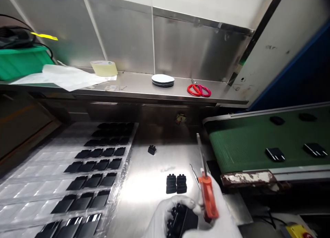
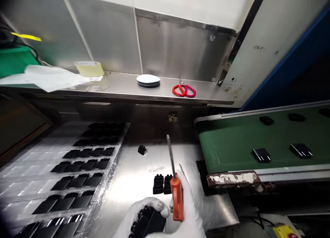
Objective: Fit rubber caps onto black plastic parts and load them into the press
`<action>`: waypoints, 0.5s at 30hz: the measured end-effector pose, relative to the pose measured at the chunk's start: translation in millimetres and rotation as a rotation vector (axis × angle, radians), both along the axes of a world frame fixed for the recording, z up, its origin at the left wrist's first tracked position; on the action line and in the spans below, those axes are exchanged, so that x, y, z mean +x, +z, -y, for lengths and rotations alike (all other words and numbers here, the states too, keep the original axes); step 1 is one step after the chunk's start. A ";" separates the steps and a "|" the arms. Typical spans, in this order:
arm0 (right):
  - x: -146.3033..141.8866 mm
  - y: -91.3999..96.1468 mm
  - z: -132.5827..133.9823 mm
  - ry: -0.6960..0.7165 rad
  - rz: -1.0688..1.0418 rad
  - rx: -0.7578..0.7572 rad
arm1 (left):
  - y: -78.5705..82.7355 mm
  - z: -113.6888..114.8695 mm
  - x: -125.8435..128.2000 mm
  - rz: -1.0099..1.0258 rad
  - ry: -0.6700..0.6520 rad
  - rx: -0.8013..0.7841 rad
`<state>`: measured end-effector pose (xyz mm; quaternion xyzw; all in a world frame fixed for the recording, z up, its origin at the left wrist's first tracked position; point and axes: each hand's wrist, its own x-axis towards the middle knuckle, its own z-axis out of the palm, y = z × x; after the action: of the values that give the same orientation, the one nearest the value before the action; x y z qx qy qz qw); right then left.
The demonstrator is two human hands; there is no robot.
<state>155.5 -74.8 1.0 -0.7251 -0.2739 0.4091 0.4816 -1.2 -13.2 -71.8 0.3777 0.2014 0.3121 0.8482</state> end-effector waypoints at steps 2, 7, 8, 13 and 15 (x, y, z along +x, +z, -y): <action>-4.9 -1.4 -8.2 -0.015 -0.021 -0.079 | -0.3 2.7 0.1 0.075 0.012 -0.081; 7.0 -1.2 -13.1 -0.068 -0.004 0.004 | 7.2 -2.6 1.5 0.261 -0.028 -0.251; 10.6 -1.8 -12.8 -0.051 -0.020 0.023 | 8.9 -3.7 1.8 0.310 -0.048 -0.269; 31.5 -7.6 -3.0 0.016 0.075 0.013 | 14.5 -2.5 8.0 0.584 -0.092 -0.259; 38.9 -10.1 5.0 0.052 0.154 0.000 | 18.6 -0.6 10.7 0.601 -0.067 -0.268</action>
<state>194.4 -79.8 -9.2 -0.7471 -0.3289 0.3642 0.4483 9.5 -12.6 -53.2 0.1603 -0.0310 0.3521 0.9216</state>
